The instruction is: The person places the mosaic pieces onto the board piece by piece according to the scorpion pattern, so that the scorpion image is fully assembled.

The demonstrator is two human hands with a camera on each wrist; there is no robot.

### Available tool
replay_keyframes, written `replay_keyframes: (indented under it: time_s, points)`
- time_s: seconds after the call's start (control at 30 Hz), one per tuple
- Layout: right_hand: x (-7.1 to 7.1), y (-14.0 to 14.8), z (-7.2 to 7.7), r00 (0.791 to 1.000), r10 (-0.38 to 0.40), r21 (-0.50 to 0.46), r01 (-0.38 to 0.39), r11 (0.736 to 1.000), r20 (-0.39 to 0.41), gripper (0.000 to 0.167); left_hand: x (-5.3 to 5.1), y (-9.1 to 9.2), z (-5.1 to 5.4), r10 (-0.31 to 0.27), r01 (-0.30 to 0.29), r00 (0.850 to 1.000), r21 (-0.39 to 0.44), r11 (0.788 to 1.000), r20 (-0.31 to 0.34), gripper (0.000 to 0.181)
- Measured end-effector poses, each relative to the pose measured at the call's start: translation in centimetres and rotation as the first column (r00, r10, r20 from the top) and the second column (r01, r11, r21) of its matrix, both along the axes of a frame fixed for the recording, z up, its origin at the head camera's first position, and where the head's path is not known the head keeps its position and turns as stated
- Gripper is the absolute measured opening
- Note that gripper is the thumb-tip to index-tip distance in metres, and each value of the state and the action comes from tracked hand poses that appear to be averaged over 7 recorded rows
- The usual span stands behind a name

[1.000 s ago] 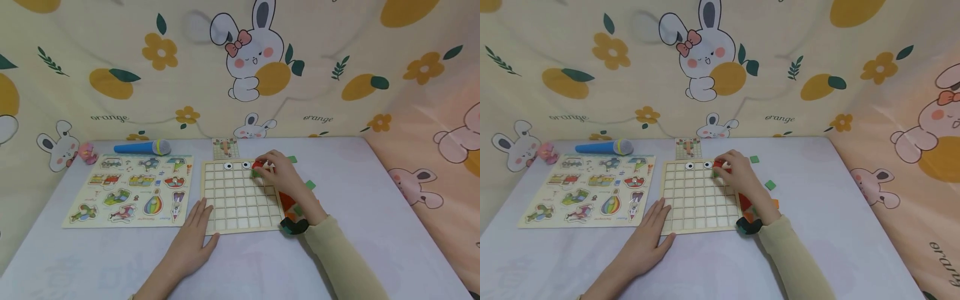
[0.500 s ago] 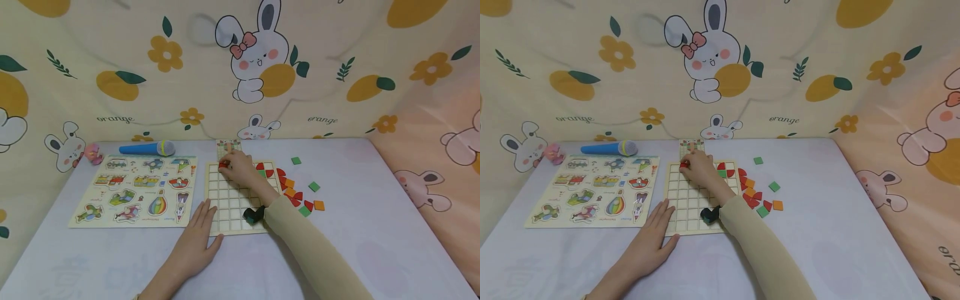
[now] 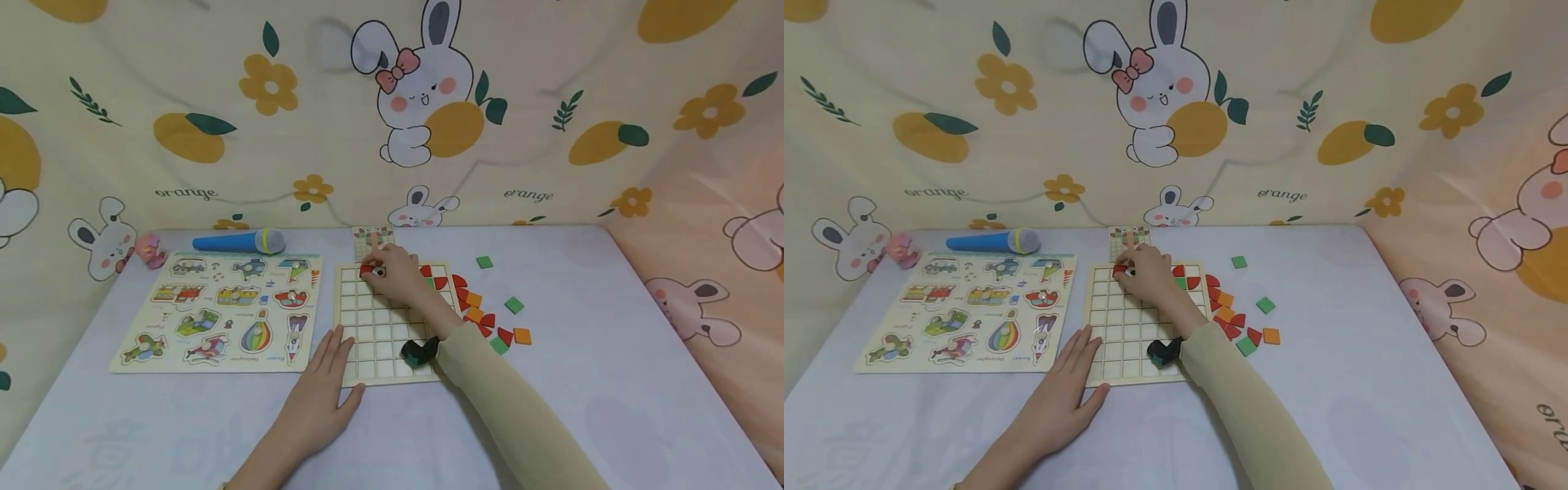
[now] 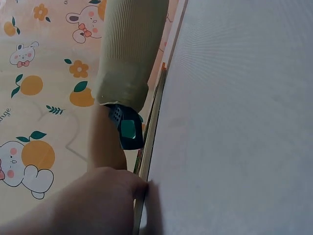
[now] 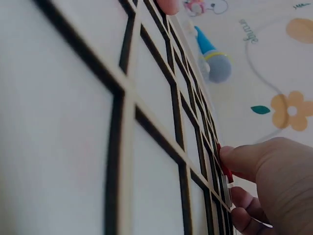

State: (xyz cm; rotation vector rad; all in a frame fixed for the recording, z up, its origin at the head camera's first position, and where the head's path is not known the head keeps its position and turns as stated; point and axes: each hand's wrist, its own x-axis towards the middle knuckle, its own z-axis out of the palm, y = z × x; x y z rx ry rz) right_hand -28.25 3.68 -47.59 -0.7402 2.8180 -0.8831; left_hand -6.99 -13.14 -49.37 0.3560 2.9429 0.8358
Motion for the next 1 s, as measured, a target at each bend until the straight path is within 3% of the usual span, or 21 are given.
replay_keyframes:
  time_s: [0.13, 0.5, 0.77, 1.0]
  points:
    - [0.1, -0.3, 0.0, 1.000, 0.002, 0.000, -0.002, 1.000, 0.000, 0.021, 0.0, 0.0, 0.3, 0.001, -0.001, 1.000, 0.014, 1.000, 0.000, 0.075]
    - [0.9, -1.0, 0.8, 0.999, -0.027, 0.121, 0.031, 0.992, -0.036, 0.023, 0.1, 0.0, 0.4, -0.003, 0.004, 1.000, 0.019, 1.000, -0.005, 0.075]
    - [1.0, -0.6, 0.9, 0.999, -0.037, 0.084, 0.037, 0.996, 0.002, 0.032, 0.0, 0.0, 0.3, -0.005, 0.005, 1.000, 0.010, 1.000, -0.001, 0.075]
    - [1.4, -0.1, 1.1, 1.000, -0.019, 0.112, 0.020, 0.994, -0.016, 0.026, 0.0, 0.0, 0.3, -0.005, 0.005, 1.000, 0.005, 1.000, -0.003, 0.075]
